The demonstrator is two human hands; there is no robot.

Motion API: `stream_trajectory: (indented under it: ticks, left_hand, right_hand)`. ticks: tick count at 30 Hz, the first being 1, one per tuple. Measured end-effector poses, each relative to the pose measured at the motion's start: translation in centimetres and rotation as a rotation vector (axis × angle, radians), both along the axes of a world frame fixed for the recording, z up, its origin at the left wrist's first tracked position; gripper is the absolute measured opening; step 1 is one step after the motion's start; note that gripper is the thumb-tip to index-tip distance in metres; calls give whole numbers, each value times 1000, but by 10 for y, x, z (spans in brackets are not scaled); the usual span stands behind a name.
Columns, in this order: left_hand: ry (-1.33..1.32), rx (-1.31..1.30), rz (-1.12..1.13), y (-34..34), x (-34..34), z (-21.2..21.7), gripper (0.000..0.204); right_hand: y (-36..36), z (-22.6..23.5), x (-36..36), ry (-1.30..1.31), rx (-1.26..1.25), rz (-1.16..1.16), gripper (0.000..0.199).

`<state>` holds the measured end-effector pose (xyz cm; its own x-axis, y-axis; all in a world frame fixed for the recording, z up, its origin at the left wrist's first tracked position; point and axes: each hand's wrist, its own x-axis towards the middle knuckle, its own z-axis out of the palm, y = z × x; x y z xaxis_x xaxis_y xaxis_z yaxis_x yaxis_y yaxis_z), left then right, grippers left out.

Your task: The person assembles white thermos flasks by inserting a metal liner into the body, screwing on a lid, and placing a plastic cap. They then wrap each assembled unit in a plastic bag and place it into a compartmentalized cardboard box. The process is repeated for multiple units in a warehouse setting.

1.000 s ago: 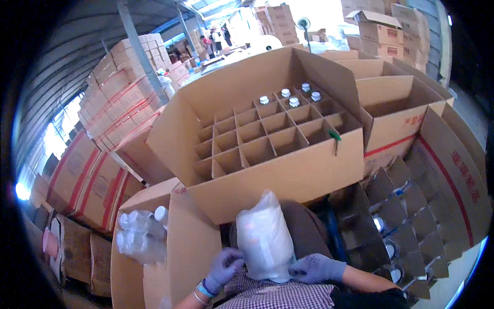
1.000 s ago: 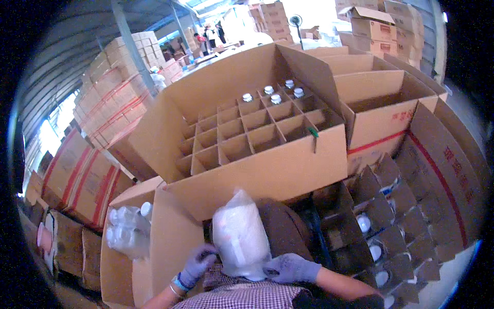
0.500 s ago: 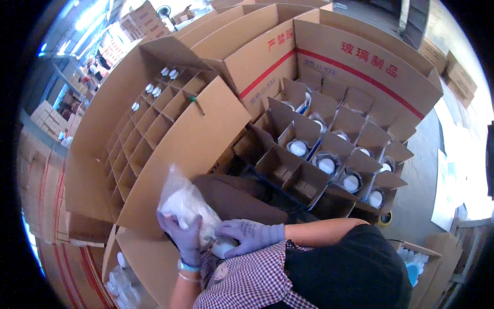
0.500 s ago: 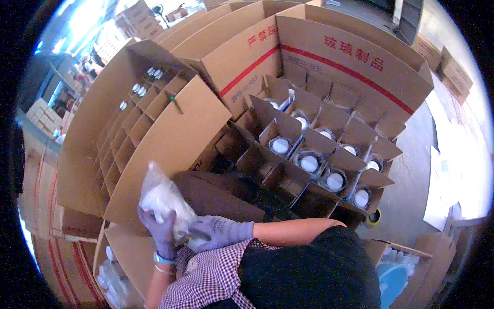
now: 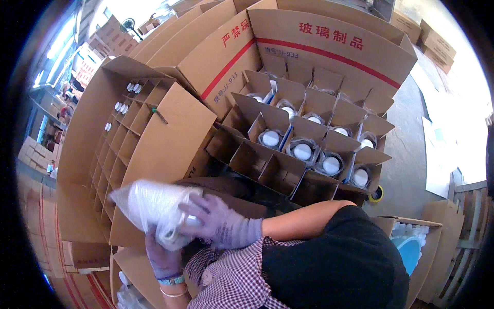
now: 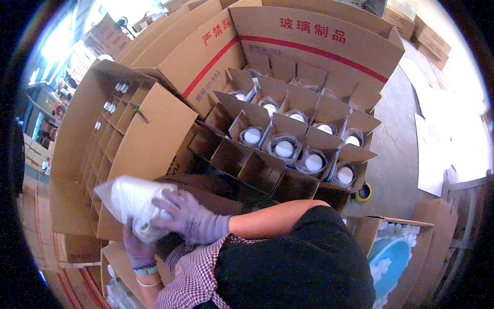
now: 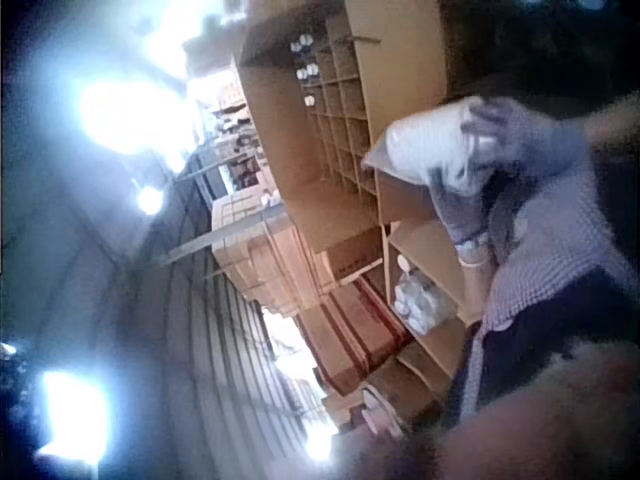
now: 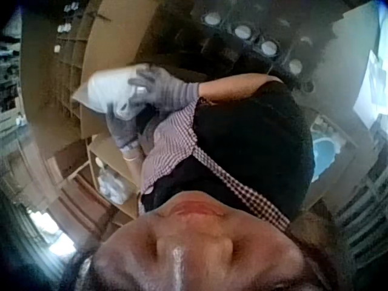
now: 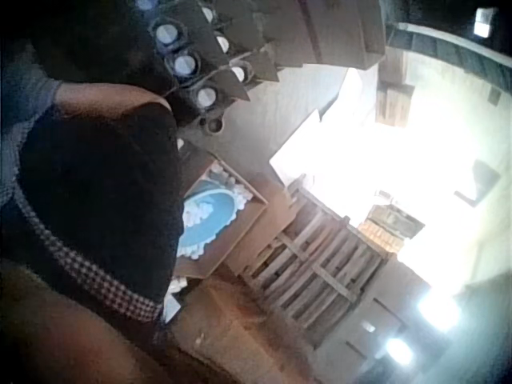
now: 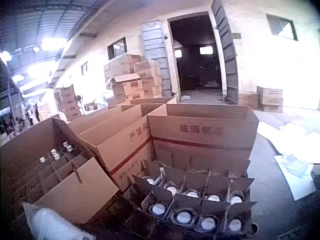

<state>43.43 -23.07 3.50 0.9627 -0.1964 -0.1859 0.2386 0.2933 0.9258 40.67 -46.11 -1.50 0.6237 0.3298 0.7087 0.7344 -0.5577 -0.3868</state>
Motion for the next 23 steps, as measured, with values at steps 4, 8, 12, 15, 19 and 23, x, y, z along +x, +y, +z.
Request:
stream_trajectory:
  ticks: [4,8,12,15,19,23]
  left_hand:
    - [132,-491,-173,-71,34,32,56]
    - [-325,55,-416,-152,29,57,53]
    - [-262,56,-729,-154,27,13,58]
    - [-306,269,-700,-113,33,-5,51]
    - [-202,465,-386,-17,32,-2,36]
    - [-105,551,-30,85,16,-6,36]
  right_hand:
    - [-45,-20,39,-118,222,-154,85]
    - [-103,1,55,146,674,-506,77]
    - [-180,-46,104,479,1568,-230,59]
    - [-230,-85,137,498,1191,-583,58]
    - [-249,-71,185,742,225,-888,61]
    - [-210,-80,278,776,25,-818,59]
